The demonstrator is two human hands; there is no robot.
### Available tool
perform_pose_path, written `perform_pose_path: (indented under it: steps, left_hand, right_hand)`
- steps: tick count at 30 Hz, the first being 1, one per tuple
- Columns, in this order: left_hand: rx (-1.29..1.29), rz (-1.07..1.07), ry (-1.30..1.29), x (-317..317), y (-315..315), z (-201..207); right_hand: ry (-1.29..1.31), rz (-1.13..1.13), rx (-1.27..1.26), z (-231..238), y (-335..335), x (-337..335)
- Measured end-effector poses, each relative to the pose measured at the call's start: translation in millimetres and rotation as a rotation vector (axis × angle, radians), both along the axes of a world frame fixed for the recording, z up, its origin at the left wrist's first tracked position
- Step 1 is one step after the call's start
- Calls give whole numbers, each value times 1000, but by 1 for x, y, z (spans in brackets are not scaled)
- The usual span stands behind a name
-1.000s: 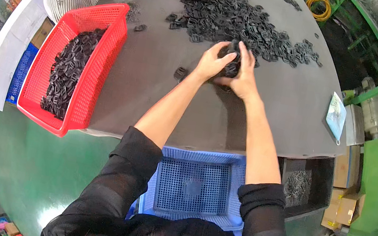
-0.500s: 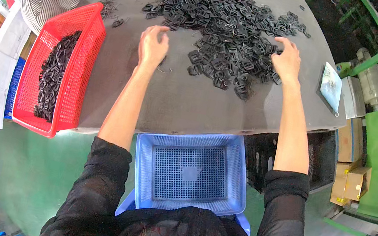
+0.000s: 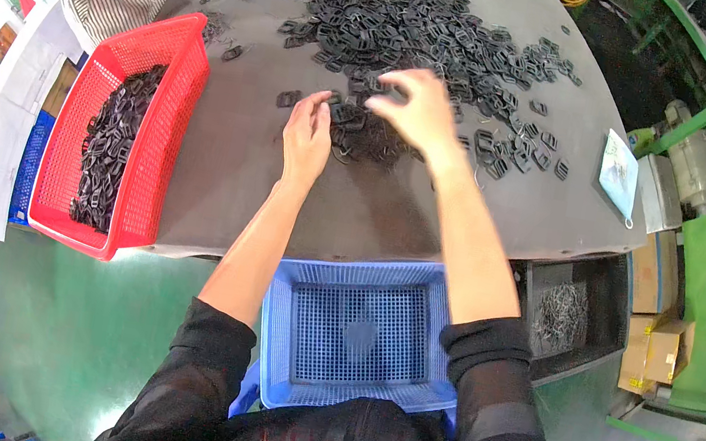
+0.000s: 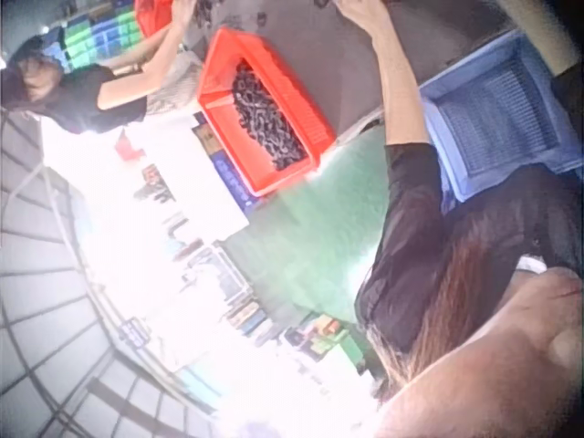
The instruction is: The person sorts black plastic buckles from a large pile on a table into a blue plastic basket, then empties the basket into a larger red crate.
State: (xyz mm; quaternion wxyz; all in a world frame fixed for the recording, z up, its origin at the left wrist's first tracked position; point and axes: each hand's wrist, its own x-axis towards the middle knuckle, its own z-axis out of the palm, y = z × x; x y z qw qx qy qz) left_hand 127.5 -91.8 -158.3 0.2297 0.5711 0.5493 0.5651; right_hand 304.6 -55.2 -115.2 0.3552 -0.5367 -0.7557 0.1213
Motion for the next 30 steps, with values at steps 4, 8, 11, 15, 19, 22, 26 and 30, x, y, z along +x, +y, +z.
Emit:
perform_pose_path:
  steps: [4,8,11,15,19,22,26,30]
  left_hand:
    - [28,-9,-27,12,6,5]
    - [13,-57,-47,16,2,9]
    - [47,-80,-23,16,3,8]
    - [79,-69,26,7,4,2]
    - [141,-57,21,7,7,-4]
    - [155,-51,9,10,6,0]
    - [134,-39,-15,10,5,3]
    - [80,0,-67,20,3,12]
  right_hand:
    - [-295,-278,-171,18,57,40]
    - [-415,-358,-148,-4,89,21]
    - [87,-166,-162,-6,124,31]
    - [713,9,-239,63,134,22]
    - [855,133,-185,136,143,34]
    - [613,125,-74,155,144,41]
    - [405,6,-268,118,152,63]
    - [-159,-187,-53,73,153,115]
